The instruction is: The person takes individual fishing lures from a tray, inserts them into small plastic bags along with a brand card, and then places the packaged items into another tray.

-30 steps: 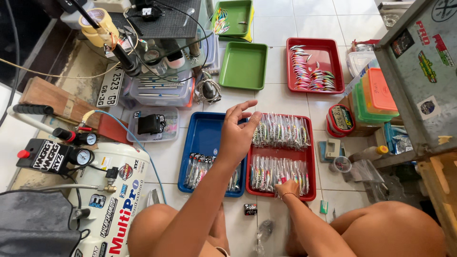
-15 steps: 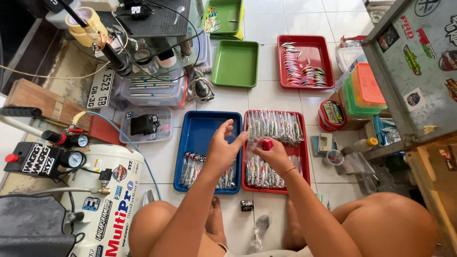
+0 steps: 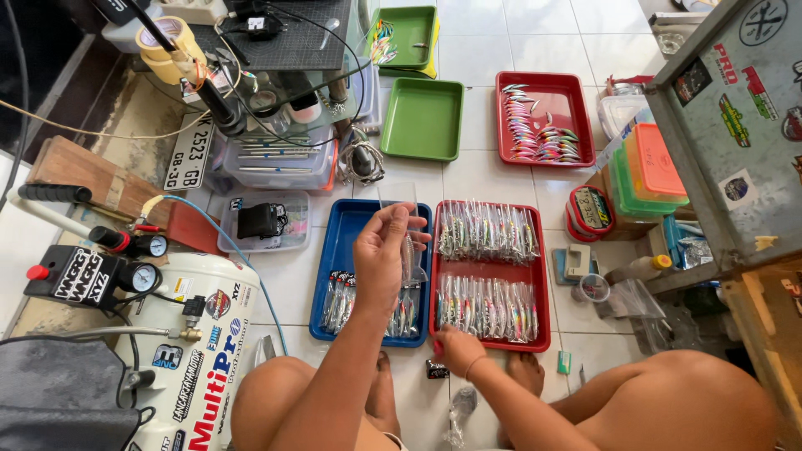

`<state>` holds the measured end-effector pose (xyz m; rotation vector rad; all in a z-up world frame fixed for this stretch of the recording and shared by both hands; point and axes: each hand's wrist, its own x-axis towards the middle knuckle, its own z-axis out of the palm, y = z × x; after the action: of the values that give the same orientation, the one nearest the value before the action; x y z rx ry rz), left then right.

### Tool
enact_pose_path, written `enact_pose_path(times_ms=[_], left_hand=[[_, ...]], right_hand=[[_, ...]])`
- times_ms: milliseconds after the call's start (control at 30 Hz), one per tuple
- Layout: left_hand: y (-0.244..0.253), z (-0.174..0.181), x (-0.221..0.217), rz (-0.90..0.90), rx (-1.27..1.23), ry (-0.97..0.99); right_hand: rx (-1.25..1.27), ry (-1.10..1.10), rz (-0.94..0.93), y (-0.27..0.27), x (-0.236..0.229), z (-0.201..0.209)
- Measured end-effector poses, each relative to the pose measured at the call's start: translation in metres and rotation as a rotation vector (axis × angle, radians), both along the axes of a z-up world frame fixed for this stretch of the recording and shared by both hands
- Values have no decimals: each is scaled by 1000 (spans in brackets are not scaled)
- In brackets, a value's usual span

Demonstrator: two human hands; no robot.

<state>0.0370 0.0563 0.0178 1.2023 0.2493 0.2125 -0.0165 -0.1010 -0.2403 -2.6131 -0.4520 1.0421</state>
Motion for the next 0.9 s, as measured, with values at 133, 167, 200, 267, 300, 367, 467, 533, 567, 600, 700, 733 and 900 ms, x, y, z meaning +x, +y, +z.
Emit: enact_pose_path(times_ms=[133,167,200,267,300,367,467,533,567,600,700,733,900], left_hand=[[0,8,0,9,-29,56],[-1,4,2,32,-49,31],[-1,0,2,53,-66,9],[1,-3,2,67,-64,-18],[2,-4,3,79,-63,-49],[1,-5,4,93,-64,-76],[2,-4,1,113,-43,-105],[0,-2,0,116,-26,-114],[-2,-2,-1,117,-25,-95],[-1,-1,0,118,-20,-78],[-4,-3,1,126,-71,-40],[-4,-3,0,129,-73,-36],[-3,-1,0,128,-71,-1]], right_hand=[[-21,-241,242,-12,-28,-114],[-35,-271,302,-13,-30,-120],[-47,-299,359,-13,-34,-126],[-59,-288,388,-12,-35,-124],[-73,-280,416,-13,-34,-123],[-60,-279,394,-15,-30,-122],[-37,-255,350,-14,-29,-128],[-31,-238,323,-18,-28,-132],[-54,-246,351,-20,-30,-132],[-72,-258,378,-19,-29,-132],[-38,-264,336,-22,-32,-130],[-39,-259,339,-23,-34,-131],[5,-271,363,-26,-32,-131]])
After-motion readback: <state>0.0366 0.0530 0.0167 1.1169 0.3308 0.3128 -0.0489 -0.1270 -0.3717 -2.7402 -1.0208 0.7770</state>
